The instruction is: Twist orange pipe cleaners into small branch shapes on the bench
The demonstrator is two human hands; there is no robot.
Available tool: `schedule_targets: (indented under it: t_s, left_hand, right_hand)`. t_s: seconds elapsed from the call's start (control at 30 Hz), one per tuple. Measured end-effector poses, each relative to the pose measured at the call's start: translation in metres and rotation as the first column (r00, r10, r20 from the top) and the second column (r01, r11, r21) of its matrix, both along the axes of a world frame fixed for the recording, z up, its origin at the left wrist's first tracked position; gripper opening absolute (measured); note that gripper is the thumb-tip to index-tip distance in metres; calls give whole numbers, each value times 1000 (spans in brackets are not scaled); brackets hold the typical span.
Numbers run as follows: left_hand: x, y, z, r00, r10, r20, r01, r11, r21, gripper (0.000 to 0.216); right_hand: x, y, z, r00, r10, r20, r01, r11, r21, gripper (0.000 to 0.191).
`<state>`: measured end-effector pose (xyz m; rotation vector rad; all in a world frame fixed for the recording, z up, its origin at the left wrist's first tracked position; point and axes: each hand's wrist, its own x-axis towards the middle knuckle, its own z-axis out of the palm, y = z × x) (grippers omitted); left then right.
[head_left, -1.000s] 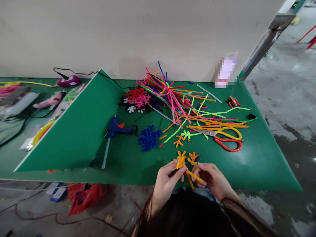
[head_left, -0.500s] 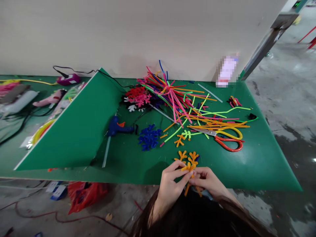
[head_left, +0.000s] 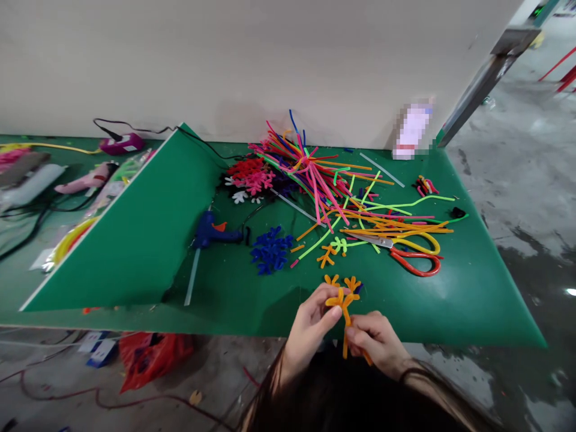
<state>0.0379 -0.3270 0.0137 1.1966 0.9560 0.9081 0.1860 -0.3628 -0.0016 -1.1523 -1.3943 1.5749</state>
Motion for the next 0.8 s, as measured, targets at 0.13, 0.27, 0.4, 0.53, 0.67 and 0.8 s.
schedule_targets:
  t_s: [0.13, 0.27, 0.4, 0.53, 0.67, 0.8]
  left_hand:
    - [-3, 6, 7, 973, -229, 27, 230, 964, -130, 33]
    - [1, 1, 19, 933, -181, -311, 212, 975, 69, 22]
    - [-1, -6, 31, 835, -161, -526, 294, 939, 180, 22]
    - [0, -10, 34, 860, -202, -469, 276, 956, 94, 26]
    - [1, -13, 28, 890, -255, -377, 282, 959, 16, 35]
    - [2, -14, 20, 860, -254, -442, 288, 958, 10, 45]
  right_hand:
    - [1, -2, -5, 941, 92, -326, -192, 938, -288, 44]
    - [5, -4, -13, 937, 66, -343, -169, 945, -279, 47]
    - [17, -5, -12, 937, 138, -320, -200, 965, -168, 49]
    - [24, -6, -8, 943, 198, -267, -221, 974, -58, 49]
    - [22, -7, -6, 949, 235, -211, -240, 971, -1, 52]
    - [15, -7, -8, 984, 177, -31, -171, 974, 152, 44]
